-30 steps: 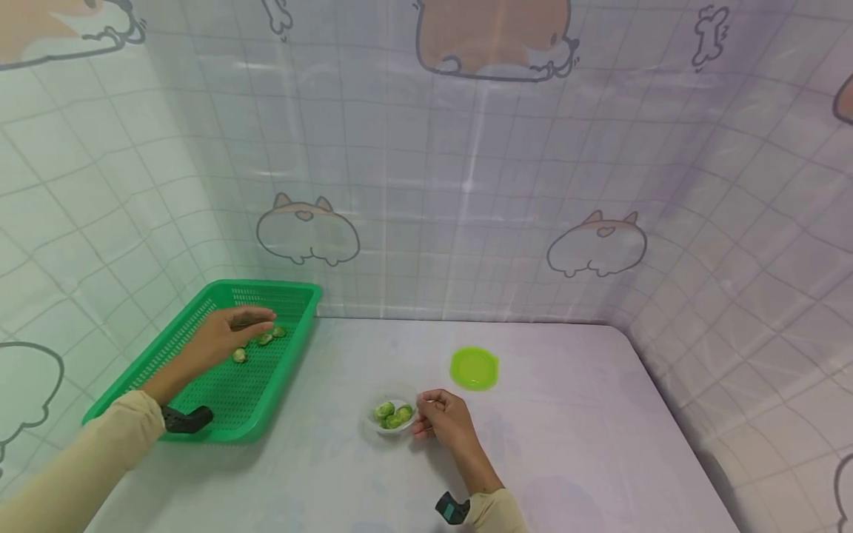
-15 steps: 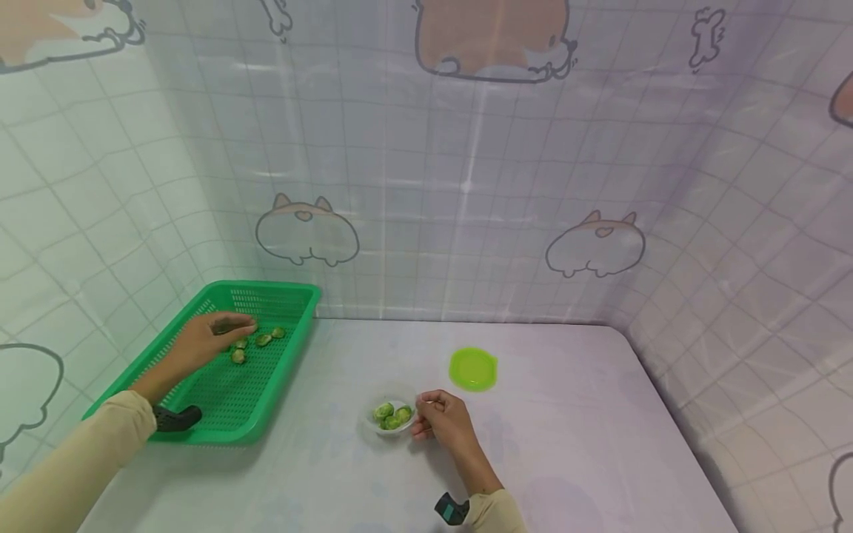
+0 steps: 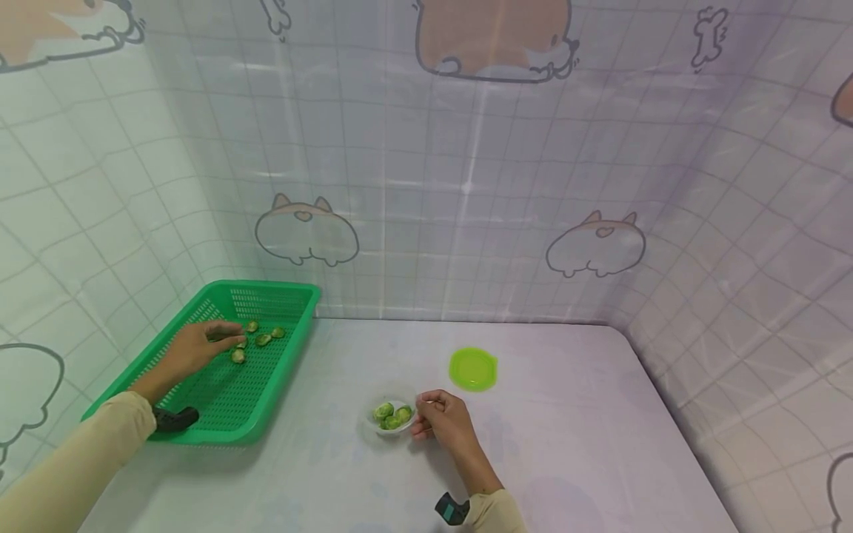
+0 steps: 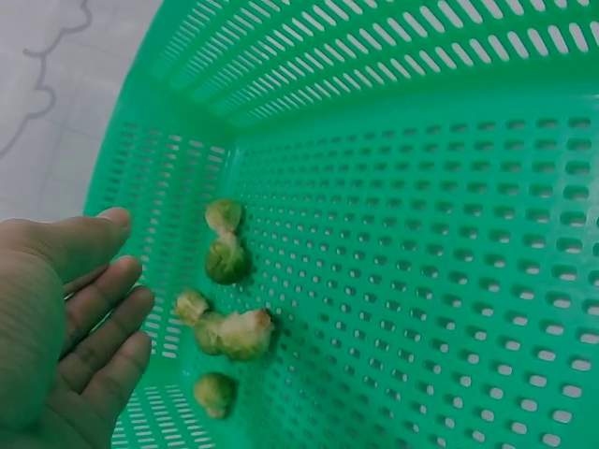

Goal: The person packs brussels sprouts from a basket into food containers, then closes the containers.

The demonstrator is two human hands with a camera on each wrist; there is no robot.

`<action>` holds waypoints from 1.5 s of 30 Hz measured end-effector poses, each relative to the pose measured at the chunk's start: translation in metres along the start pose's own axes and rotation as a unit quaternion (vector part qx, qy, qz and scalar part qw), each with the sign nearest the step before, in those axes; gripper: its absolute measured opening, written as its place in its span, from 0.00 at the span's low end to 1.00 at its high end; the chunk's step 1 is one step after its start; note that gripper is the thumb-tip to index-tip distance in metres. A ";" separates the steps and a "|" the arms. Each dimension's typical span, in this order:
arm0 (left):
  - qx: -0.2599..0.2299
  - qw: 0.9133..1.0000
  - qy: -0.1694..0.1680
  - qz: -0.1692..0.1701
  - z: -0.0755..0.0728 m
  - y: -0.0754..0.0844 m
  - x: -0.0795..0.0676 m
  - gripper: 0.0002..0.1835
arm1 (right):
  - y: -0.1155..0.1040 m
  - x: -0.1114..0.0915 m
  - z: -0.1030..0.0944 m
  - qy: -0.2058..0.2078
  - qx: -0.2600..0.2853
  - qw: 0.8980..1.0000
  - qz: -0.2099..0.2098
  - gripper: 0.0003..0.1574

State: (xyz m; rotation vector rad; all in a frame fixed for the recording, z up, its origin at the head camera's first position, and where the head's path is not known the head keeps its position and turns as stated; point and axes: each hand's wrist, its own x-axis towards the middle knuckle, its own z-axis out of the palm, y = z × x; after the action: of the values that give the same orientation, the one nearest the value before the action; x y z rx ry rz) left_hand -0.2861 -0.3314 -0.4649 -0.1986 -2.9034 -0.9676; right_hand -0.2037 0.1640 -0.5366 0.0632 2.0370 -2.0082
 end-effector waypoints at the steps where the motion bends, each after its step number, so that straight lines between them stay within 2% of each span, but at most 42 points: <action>1: 0.002 1.000 -0.002 0.000 0.000 0.000 0.000 0.27 | 0.000 0.000 0.000 0.000 0.000 1.000 -0.001 0.24; 7: 0.012 1.000 -0.010 0.002 0.001 -0.006 0.001 0.25 | -0.001 -0.001 -0.001 -0.001 0.000 1.000 -0.002 0.24; 13: 0.013 1.000 -0.021 0.005 0.001 -0.016 0.004 0.27 | -0.004 -0.003 0.001 0.001 -0.001 1.000 -0.003 0.25; 23: 0.033 0.997 -0.071 0.000 0.003 -0.025 0.007 0.24 | -0.005 -0.003 0.001 0.000 0.002 1.000 -0.003 0.25; 33: 0.080 0.994 -0.067 0.013 0.005 -0.029 0.008 0.21 | -0.002 0.001 0.001 -0.003 0.019 1.000 0.007 0.23; 39: 0.093 0.994 -0.052 0.029 0.007 -0.035 0.011 0.17 | -0.005 -0.001 0.001 -0.005 0.014 1.000 -0.004 0.22; 45: 0.102 0.993 -0.047 0.037 0.009 -0.037 0.015 0.13 | -0.002 0.002 -0.001 0.001 0.016 1.000 0.008 0.24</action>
State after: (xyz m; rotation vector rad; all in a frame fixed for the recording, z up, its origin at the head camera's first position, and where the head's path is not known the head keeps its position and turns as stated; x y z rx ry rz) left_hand -0.3065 -0.3535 -0.4920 -0.3441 -3.0291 -0.6629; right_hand -0.2062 0.1645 -0.5346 0.0884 1.9988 -2.0314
